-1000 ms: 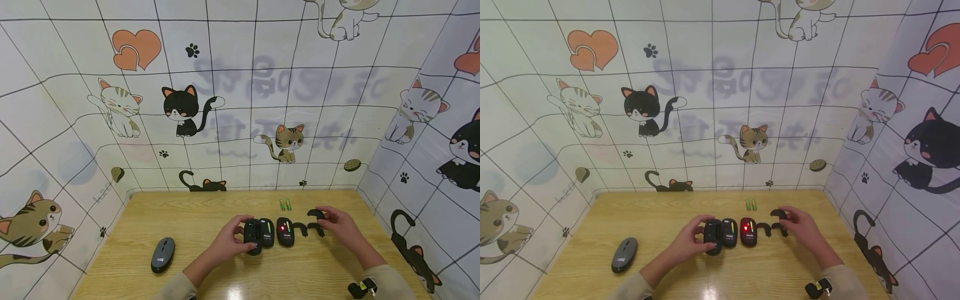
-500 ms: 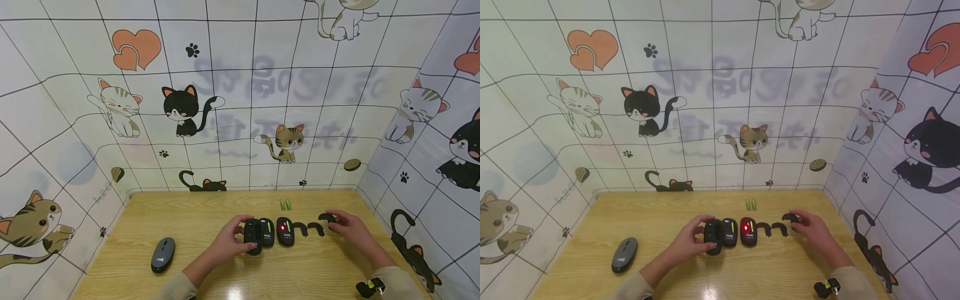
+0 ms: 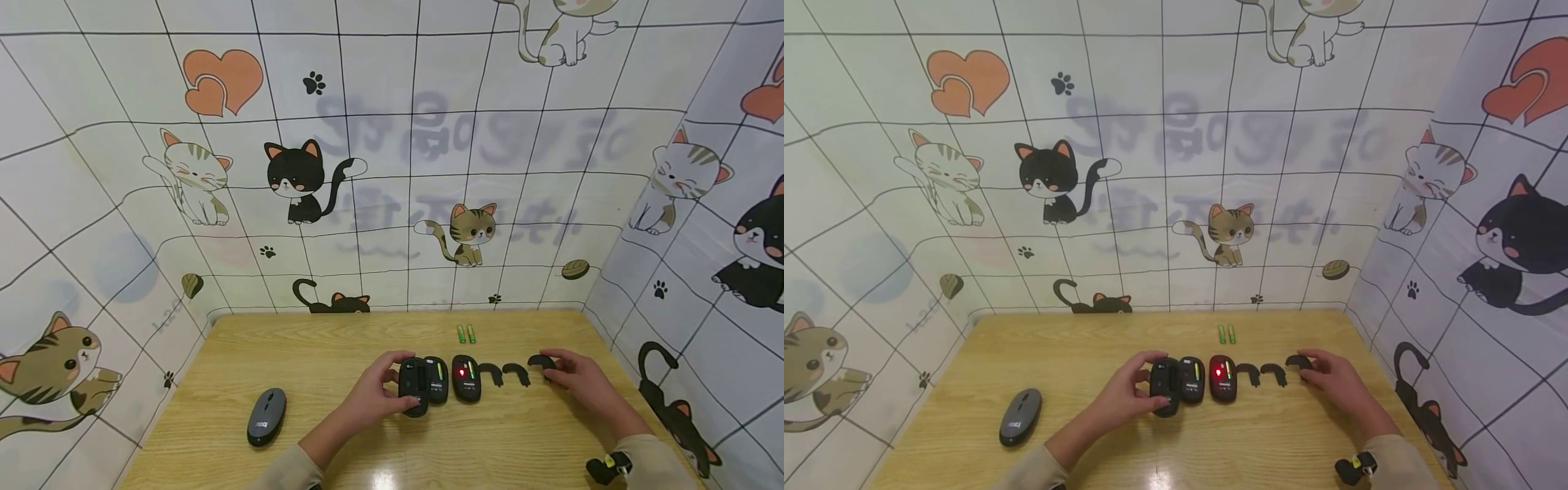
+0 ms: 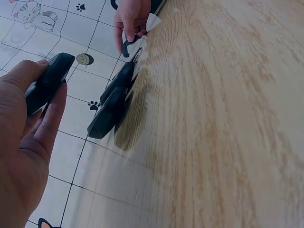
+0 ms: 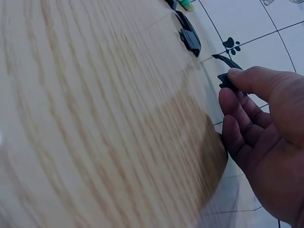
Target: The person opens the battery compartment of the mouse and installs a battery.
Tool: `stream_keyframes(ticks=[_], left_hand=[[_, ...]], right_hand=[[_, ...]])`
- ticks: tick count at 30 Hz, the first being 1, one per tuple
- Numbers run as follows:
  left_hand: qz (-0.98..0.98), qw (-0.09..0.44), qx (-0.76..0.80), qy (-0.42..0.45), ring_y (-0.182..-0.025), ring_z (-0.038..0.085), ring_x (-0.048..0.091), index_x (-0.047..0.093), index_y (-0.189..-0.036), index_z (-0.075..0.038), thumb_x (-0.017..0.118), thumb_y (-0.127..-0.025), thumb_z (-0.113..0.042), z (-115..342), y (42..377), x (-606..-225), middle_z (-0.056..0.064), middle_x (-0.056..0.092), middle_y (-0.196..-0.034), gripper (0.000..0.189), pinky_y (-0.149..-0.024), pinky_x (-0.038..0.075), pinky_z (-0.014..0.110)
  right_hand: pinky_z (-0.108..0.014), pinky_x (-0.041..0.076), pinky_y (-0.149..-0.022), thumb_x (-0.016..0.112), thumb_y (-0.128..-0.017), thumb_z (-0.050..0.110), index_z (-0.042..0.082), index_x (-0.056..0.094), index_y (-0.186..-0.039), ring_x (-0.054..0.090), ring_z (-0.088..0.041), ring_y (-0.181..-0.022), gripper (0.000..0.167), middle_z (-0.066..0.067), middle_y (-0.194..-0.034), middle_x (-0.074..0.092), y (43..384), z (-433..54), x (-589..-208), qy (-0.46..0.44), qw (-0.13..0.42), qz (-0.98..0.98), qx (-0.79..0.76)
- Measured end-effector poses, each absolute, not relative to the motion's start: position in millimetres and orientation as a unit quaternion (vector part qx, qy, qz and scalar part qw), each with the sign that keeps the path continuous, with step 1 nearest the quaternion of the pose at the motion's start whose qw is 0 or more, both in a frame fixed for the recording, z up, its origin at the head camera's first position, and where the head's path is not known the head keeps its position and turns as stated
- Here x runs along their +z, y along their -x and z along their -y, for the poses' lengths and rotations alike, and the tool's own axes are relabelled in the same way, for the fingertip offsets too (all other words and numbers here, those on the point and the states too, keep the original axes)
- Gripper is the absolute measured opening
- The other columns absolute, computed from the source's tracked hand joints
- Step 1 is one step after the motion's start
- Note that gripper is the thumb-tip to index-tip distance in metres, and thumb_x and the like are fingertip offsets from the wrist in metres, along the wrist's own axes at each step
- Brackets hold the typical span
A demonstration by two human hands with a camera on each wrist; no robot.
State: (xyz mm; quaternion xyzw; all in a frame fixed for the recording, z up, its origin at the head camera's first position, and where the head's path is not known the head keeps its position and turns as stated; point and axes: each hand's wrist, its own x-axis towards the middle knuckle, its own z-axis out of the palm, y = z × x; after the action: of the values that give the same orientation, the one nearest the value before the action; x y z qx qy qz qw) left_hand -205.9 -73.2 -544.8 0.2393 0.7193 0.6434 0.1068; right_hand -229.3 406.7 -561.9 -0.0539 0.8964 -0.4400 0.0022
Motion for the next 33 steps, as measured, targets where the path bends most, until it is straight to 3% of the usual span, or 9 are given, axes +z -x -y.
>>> stream_keyframes(ticks=[10,17,27,33], left_hand=[[-0.72,0.106,0.643,-0.236,-0.111,0.024,0.074,0.058,-0.155,-0.029,0.092,-0.09,-0.003,73.2,206.0,-544.8,0.011,0.052,-0.15,0.078,-0.082,0.069,0.038],[-0.721,0.105,0.642,-0.238,-0.111,0.023,0.074,0.057,-0.156,-0.028,0.092,-0.09,-0.003,74.1,205.7,-544.4,0.011,0.052,-0.151,0.078,-0.081,0.069,0.038],[-0.719,0.108,0.645,-0.235,-0.111,0.024,0.074,0.058,-0.155,-0.028,0.092,-0.09,-0.003,74.4,205.0,-543.7,0.01,0.052,-0.152,0.077,-0.082,0.069,0.039],[-0.719,0.107,0.645,-0.233,-0.111,0.024,0.074,0.058,-0.155,-0.028,0.092,-0.09,-0.002,73.9,204.7,-542.6,0.01,0.053,-0.152,0.077,-0.082,0.069,0.038]], right_hand=[[-0.03,0.05,-0.063,0.076,-0.105,0.006,-0.004,0.064,-0.148,0.058,-0.019,-0.081,0.046,-0.01,-0.101,0.066,233.6,-407.9,-563.7,0.048,0.032,-0.907,-0.417],[-0.03,0.048,-0.069,0.078,-0.103,0.008,-0.002,0.067,-0.145,0.059,-0.018,-0.087,0.044,-0.005,-0.103,0.066,241.0,-413.0,-573.6,0.067,0.019,-0.929,-0.363],[-0.046,0.058,-0.086,0.08,-0.103,0.012,-0.002,0.07,-0.14,0.066,-0.026,-0.105,0.041,-0.014,-0.123,0.069,238.8,-412.0,-571.4,0.078,0.007,-0.941,-0.328],[-0.045,0.058,-0.084,0.078,-0.104,0.011,-0.002,0.069,-0.143,0.067,-0.027,-0.105,0.042,-0.015,-0.124,0.069,236.4,-411.3,-569.3,0.079,0.01,-0.938,-0.336]])
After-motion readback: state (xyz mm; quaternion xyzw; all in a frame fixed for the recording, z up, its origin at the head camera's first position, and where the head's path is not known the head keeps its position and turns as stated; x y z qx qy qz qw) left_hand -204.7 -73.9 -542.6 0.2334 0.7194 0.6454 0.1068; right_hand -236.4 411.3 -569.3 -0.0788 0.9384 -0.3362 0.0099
